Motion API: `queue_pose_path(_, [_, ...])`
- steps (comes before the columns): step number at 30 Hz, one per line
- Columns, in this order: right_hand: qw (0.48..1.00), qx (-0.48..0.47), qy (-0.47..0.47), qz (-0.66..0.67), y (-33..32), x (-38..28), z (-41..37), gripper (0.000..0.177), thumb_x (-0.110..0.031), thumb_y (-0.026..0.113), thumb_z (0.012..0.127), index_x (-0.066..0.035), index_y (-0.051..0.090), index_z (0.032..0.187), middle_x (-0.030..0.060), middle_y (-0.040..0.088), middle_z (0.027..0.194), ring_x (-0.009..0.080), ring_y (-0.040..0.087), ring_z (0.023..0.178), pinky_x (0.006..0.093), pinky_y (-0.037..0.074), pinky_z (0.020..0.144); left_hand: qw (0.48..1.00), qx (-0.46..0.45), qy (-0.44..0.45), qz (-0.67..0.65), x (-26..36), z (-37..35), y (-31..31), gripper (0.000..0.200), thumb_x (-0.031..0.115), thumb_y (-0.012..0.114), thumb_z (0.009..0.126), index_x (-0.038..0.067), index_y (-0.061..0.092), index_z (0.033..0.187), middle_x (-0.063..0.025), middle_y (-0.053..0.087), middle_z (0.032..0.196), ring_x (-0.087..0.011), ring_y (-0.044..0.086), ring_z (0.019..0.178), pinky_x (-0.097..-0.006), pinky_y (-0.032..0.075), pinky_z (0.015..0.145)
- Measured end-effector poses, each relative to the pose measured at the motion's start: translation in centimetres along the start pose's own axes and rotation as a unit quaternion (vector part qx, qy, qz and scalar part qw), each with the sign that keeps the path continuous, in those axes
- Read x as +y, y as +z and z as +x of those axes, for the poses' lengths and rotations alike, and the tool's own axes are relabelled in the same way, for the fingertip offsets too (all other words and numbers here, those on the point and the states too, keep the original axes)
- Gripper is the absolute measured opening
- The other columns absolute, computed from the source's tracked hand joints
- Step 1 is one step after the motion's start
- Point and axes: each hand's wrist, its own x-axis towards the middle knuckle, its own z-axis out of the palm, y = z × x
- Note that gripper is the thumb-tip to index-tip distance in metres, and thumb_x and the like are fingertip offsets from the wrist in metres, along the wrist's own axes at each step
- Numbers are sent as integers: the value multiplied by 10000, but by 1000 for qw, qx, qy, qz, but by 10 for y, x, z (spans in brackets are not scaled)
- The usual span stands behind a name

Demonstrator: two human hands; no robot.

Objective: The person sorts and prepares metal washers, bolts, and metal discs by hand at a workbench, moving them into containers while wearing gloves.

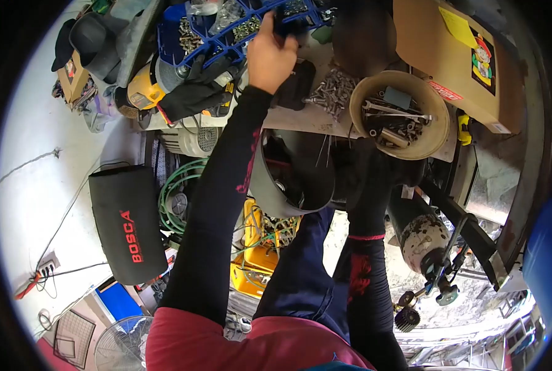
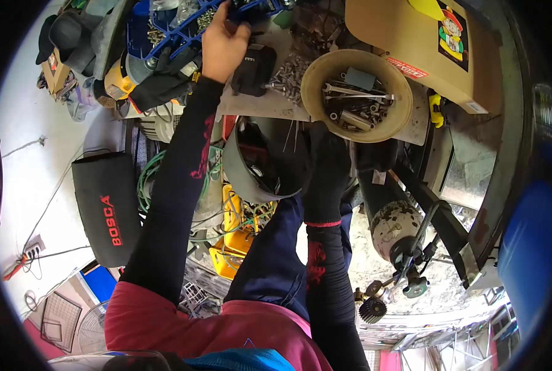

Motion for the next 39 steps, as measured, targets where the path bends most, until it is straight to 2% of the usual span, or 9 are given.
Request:
queue_pose_path(2, [906, -54, -251, -336, -9, 6, 2, 326, -61, 487, 997, 43, 569, 1295, 172, 622, 1270, 239, 620, 1170, 308, 526, 950, 998, -33, -7, 60, -1, 13, 4, 457, 146, 688, 821, -14, 629, 1245, -166, 691, 831, -340, 679, 772, -455, 533, 729])
queue_pose_path(4, [881, -66, -278, -376, -13, 10, 3, 470, -120, 565, 919, 46, 531, 1358, 244, 578, 1326, 413, 531, 1262, 503, 418, 1071, 973, 32, 179, 141, -4, 18, 12, 460, 154, 707, 797, -20, 649, 1219, -225, 661, 1090, -382, 635, 1016, -482, 501, 851])
queue_pose_path(11, [862, -29, -322, -390, -7, 3, 8, 394, -178, 552, 970, -7, 564, 1325, 174, 643, 1124, 345, 626, 1039, 453, 495, 926, 945, -78, 206, 243, -19, 40, 38, 803, 283, 767, 746, -125, 465, 1368, -311, 474, 1428, -459, 447, 1323, -447, 387, 1114])
queue_pose_path(12, [946, -39, -216, -240, -7, 9, 6, 369, -197, 552, 980, -24, 573, 1305, 149, 632, 1080, 315, 616, 986, 434, 495, 884, 945, -120, 181, 244, -21, 48, 40, 838, 323, 777, 738, -117, 458, 1376, -309, 477, 1430, -463, 446, 1324, -454, 385, 1111])
queue_pose_path(14, [994, -56, 17, 87, -4, 23, 4, 322, -235, 550, 999, -57, 591, 1265, 99, 609, 993, 255, 596, 882, 396, 496, 799, 944, -93, 183, 259, -27, 64, 47, 748, 405, 780, 738, -105, 585, 1249, -293, 617, 1267, -440, 572, 1199, -454, 455, 1042])
queue_pose_path(17, [879, -64, 246, 404, 0, 30, 3, 282, -272, 549, 1018, -91, 610, 1225, 49, 586, 905, 194, 576, 777, 357, 496, 714, 916, -261, 75, 297, -14, 83, 43, 545, 468, 748, 779, -62, 730, 908, -253, 718, 867, -413, 702, 881, -483, 554, 860])
queue_pose_path(26, [994, -89, -17, -62, 6, 19, 9, 219, -323, 547, 1041, -145, 619, 1147, -43, 540, 810, 96, 490, 667, 278, 436, 605, 939, -154, 165, 259, -18, 46, 24, 564, 214, 698, 831, -69, 577, 1303, -336, 573, 1305, -437, 574, 1215, -460, 456, 1056])
queue_pose_path(29, [987, -85, 85, 110, 7, 15, 8, 216, -306, 537, 1045, -133, 623, 1143, -36, 597, 879, 86, 536, 717, 266, 453, 611, 976, -87, 154, 127, -10, 27, 0, 461, 153, 650, 861, -55, 611, 1270, -268, 605, 1323, -404, 641, 1128, -419, 504, 983])
queue_pose_path(39, [975, -125, 131, 127, 1, -15, 11, 355, -269, 508, 1041, -64, 567, 1325, 45, 638, 1191, 144, 609, 966, 294, 509, 785, 992, -35, -118, -17, 7, -46, -48, 401, 29, 606, 909, -13, 610, 1308, 9, 567, 661, -27, 457, 600, -226, 372, 538])
